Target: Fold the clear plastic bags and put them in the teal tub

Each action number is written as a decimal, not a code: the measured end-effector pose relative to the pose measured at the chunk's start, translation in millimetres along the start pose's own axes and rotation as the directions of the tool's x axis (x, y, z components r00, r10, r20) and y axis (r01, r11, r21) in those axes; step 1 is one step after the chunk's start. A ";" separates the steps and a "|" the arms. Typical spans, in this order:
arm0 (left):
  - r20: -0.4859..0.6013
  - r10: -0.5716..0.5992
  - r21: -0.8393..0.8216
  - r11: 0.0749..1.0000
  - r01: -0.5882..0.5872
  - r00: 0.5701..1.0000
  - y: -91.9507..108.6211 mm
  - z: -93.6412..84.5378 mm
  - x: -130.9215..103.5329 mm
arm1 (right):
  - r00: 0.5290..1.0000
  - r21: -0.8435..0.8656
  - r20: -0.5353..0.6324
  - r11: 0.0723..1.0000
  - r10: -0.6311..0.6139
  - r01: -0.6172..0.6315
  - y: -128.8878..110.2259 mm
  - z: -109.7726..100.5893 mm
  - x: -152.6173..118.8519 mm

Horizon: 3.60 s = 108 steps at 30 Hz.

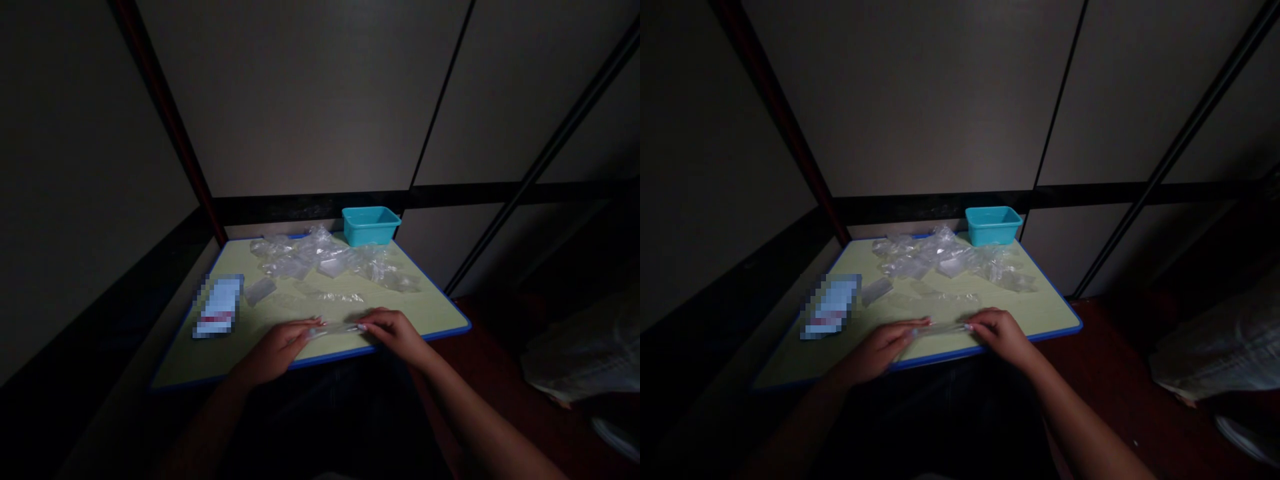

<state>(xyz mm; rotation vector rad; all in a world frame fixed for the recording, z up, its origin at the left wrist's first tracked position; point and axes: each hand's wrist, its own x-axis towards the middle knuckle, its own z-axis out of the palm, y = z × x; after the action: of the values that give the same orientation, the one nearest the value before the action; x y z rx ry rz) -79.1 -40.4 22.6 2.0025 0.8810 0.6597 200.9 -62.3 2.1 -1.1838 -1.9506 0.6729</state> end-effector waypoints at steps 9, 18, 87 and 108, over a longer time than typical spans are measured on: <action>-0.230 -0.179 -0.140 0.979 0.149 0.957 -6.7 -1.0 32.0 | 0.982 0.047 0.001 0.981 0.189 -0.189 -1.4 -7.3 41.0; -0.391 -0.083 0.524 0.798 0.296 0.917 1.0 27.7 41.8 | 0.969 0.081 0.063 0.966 0.240 -0.245 6.0 -3.7 58.9; -0.043 -0.048 0.724 0.687 0.064 0.998 31.8 4.8 85.4 | 0.978 -0.116 0.045 0.973 0.205 -0.199 14.5 1.5 52.4; 0.073 -0.098 0.169 0.982 0.084 0.993 -10.5 -11.6 109.2 | 0.911 0.214 -0.035 0.893 0.412 -0.396 5.7 -13.1 27.5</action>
<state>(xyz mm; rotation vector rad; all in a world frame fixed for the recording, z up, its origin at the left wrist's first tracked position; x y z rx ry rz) -23.7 54.3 33.7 2.1059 1.0003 0.4633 206.3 -34.4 14.5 -1.4773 -1.5356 0.9973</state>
